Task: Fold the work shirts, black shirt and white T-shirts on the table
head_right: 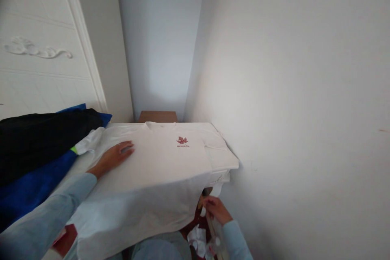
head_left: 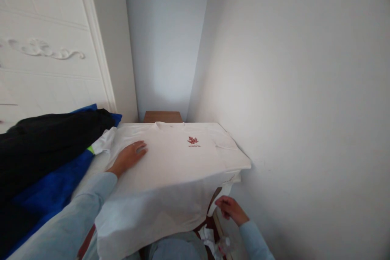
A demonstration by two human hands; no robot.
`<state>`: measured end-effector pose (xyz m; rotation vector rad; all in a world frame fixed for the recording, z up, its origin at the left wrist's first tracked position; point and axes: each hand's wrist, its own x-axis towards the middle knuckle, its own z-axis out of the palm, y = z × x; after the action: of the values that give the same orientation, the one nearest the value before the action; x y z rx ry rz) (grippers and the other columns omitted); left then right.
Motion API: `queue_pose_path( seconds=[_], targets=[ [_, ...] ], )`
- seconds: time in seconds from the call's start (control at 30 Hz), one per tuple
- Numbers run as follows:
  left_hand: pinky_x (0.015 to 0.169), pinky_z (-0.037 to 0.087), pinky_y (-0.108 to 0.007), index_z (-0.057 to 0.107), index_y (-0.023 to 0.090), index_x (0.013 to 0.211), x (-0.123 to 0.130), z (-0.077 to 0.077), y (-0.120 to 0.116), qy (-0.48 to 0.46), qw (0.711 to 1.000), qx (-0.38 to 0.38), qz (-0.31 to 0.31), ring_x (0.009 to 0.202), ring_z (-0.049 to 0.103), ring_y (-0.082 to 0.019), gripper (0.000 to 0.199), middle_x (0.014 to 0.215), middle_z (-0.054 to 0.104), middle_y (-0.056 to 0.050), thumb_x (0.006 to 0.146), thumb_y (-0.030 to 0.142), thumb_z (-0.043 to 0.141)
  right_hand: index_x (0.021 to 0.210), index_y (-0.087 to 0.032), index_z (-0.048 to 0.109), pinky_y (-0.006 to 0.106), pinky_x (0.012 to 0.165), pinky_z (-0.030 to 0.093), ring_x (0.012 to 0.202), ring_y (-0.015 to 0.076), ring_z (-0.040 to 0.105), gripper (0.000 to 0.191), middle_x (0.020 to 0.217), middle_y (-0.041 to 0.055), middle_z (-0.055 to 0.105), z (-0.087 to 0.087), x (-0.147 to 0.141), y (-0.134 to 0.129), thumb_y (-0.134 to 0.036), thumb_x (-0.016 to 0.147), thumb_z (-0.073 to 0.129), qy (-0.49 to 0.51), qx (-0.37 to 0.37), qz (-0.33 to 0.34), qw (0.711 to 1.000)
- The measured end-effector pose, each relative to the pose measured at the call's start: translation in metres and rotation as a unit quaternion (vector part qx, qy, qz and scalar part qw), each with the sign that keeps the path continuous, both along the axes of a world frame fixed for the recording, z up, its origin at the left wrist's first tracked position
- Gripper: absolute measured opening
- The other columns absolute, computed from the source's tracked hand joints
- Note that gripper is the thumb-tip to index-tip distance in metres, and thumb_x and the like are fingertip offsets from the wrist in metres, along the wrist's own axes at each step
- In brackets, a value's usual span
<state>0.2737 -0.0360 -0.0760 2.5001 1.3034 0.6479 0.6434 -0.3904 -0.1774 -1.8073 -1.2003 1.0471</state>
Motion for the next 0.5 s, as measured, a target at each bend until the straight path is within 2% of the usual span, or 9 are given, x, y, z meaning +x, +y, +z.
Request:
queue_pose_path(
  seconds=[0.03,0.1,0.17,0.23,0.27,0.33,0.4,0.5],
  targets=[
    [0.117,0.041,-0.042,0.069,0.017,0.119,0.000,0.001,-0.001,0.001,1.000,0.000,-0.001,0.132,0.058,-0.028,0.056,0.142,0.063,-0.012,0.089,0.055,0.040,0.082,-0.025,0.068,0.028,0.045,0.040,0.043,0.0155,0.049,0.040,0.049,-0.0037,0.053,0.024,0.014,0.004,-0.063,0.082,0.058,0.041,0.028,0.008,0.999],
    [0.117,0.041,-0.042,0.069,0.017,0.120,0.000,0.003,-0.003,0.008,1.000,-0.002,-0.006,0.133,0.058,-0.028,0.057,0.143,0.062,-0.012,0.089,0.054,0.040,0.090,-0.023,0.071,0.031,0.052,0.046,0.051,0.0171,0.056,0.046,0.059,0.0007,0.063,0.076,0.040,0.017,-0.065,0.082,0.057,0.050,0.093,0.016,0.994],
    [0.118,0.040,-0.042,0.068,0.015,0.122,0.000,0.006,-0.005,0.016,1.000,-0.005,-0.005,0.133,0.057,-0.029,0.058,0.143,0.061,-0.013,0.089,0.052,0.039,0.103,-0.021,0.072,0.032,0.065,0.052,0.068,0.0194,0.065,0.044,0.081,0.0057,0.072,0.121,0.063,0.038,-0.058,0.082,0.062,-0.034,0.150,-0.042,0.987],
    [0.117,0.040,-0.043,0.068,0.014,0.123,0.001,0.007,-0.007,0.019,1.000,-0.006,-0.002,0.133,0.058,-0.030,0.058,0.143,0.061,-0.014,0.089,0.051,0.039,0.108,-0.019,0.070,0.031,0.072,0.053,0.085,0.0214,0.069,0.037,0.099,0.0097,0.074,0.150,0.083,0.064,-0.046,0.085,0.060,-0.177,0.132,-0.151,0.964],
    [0.117,0.041,-0.043,0.068,0.014,0.123,0.001,0.007,-0.007,0.018,1.000,-0.005,-0.001,0.133,0.058,-0.030,0.057,0.144,0.061,-0.014,0.090,0.052,0.039,0.106,-0.019,0.070,0.030,0.076,0.053,0.092,0.0219,0.069,0.032,0.104,0.0108,0.074,0.157,0.092,0.077,-0.041,0.086,0.059,-0.247,0.098,-0.199,0.943],
    [0.117,0.041,-0.043,0.068,0.015,0.122,0.001,0.006,-0.006,0.016,1.000,-0.002,-0.003,0.133,0.057,-0.030,0.057,0.143,0.061,-0.014,0.090,0.052,0.039,0.095,-0.016,0.070,0.032,0.081,0.051,0.096,0.0252,0.068,0.022,0.101,0.0136,0.074,0.162,0.109,0.100,-0.032,0.084,0.060,-0.311,0.045,-0.238,0.919],
    [0.118,0.040,-0.043,0.068,0.014,0.121,0.001,0.004,-0.006,0.012,1.000,0.002,-0.008,0.133,0.057,-0.030,0.057,0.143,0.061,-0.014,0.090,0.052,0.039,0.081,-0.016,0.069,0.034,0.082,0.049,0.094,0.0278,0.068,0.015,0.091,0.0151,0.074,0.160,0.122,0.116,-0.029,0.083,0.062,-0.332,0.008,-0.240,0.912],
    [0.118,0.040,-0.042,0.068,0.015,0.121,0.002,0.002,-0.005,0.009,1.000,0.006,-0.009,0.134,0.057,-0.030,0.056,0.143,0.061,-0.014,0.090,0.052,0.038,0.067,-0.017,0.066,0.034,0.080,0.048,0.091,0.0293,0.069,0.022,0.082,0.0166,0.073,0.157,0.137,0.130,-0.030,0.085,0.063,-0.356,-0.032,-0.235,0.904]
  ],
)
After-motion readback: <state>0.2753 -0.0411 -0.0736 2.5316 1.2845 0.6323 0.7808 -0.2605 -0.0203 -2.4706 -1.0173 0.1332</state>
